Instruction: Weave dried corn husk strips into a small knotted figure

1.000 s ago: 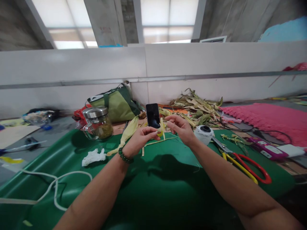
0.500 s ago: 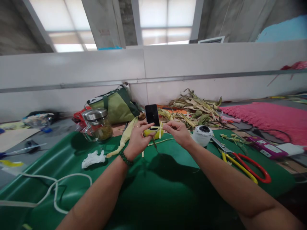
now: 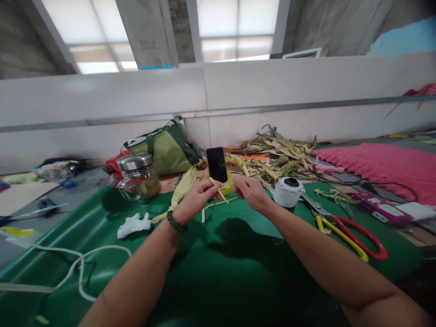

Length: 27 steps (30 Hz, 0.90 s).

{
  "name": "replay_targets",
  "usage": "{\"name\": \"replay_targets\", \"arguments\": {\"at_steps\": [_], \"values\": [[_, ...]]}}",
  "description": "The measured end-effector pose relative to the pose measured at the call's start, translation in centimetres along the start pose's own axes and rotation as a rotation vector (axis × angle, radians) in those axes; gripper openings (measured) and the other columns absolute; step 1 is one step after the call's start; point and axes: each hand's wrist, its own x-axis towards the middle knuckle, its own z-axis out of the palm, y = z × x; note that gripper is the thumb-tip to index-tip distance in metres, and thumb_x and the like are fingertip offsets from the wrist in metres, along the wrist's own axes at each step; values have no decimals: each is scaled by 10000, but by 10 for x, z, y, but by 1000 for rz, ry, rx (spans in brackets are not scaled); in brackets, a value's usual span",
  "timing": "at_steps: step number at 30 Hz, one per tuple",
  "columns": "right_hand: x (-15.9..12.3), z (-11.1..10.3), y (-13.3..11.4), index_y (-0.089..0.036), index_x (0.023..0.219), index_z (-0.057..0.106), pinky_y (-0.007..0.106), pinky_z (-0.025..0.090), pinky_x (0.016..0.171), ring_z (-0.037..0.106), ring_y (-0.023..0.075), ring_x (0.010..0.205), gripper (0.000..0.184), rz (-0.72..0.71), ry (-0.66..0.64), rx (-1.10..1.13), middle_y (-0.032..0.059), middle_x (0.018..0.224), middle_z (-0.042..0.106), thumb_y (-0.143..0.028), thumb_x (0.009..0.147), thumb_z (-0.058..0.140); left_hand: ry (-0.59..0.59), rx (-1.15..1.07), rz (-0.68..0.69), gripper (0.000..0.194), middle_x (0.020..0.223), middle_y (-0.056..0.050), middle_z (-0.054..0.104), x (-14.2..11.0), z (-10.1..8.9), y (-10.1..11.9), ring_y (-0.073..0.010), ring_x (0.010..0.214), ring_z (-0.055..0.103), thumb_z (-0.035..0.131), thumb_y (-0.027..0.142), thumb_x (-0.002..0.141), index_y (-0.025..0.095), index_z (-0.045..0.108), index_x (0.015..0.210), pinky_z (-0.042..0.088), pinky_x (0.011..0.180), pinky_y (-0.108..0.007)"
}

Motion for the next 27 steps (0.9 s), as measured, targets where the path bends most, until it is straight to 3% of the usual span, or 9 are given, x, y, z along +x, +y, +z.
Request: {"name": "replay_targets", "arguments": {"at_steps": [4,13,20,24,27], "values": [[3,0,-2,-180,488,437,230,272,470,389,87,455,514,-34,-171,22,-19,451,431,-516,874,394,-106,11,4,252,693,-35,688,-2,4,5,-176,683,617,557,369,805,158,693,787,493,695,-309],[-5,6,-7,-165,497,442,231,244,486,359,76,486,419,-137,-64,-60,-27,486,405,-373,861,447,-141,202,15,131,652,-12,643,-5,5,10,-153,633,562,562,227,753,162,656,690,447,611,-262],[-3,0,-8,-165,525,466,224,254,484,370,78,499,432,-106,-108,-18,-27,497,423,-401,884,420,-87,190,127,183,729,-33,669,-7,12,10,-152,700,572,615,320,777,149,670,741,457,655,-255],[-3,1,-8,-168,507,457,230,250,482,369,77,489,463,-115,-138,-28,-26,485,415,-448,873,417,-135,155,68,275,628,-16,626,-7,12,12,-129,578,519,577,378,806,151,706,720,417,560,-242],[-4,2,-9,-174,483,423,232,251,474,357,76,479,458,-99,-111,1,-24,478,403,-441,856,429,-115,75,16,239,573,-12,620,-7,10,11,-129,519,500,647,386,735,168,719,671,397,509,-242]]}}
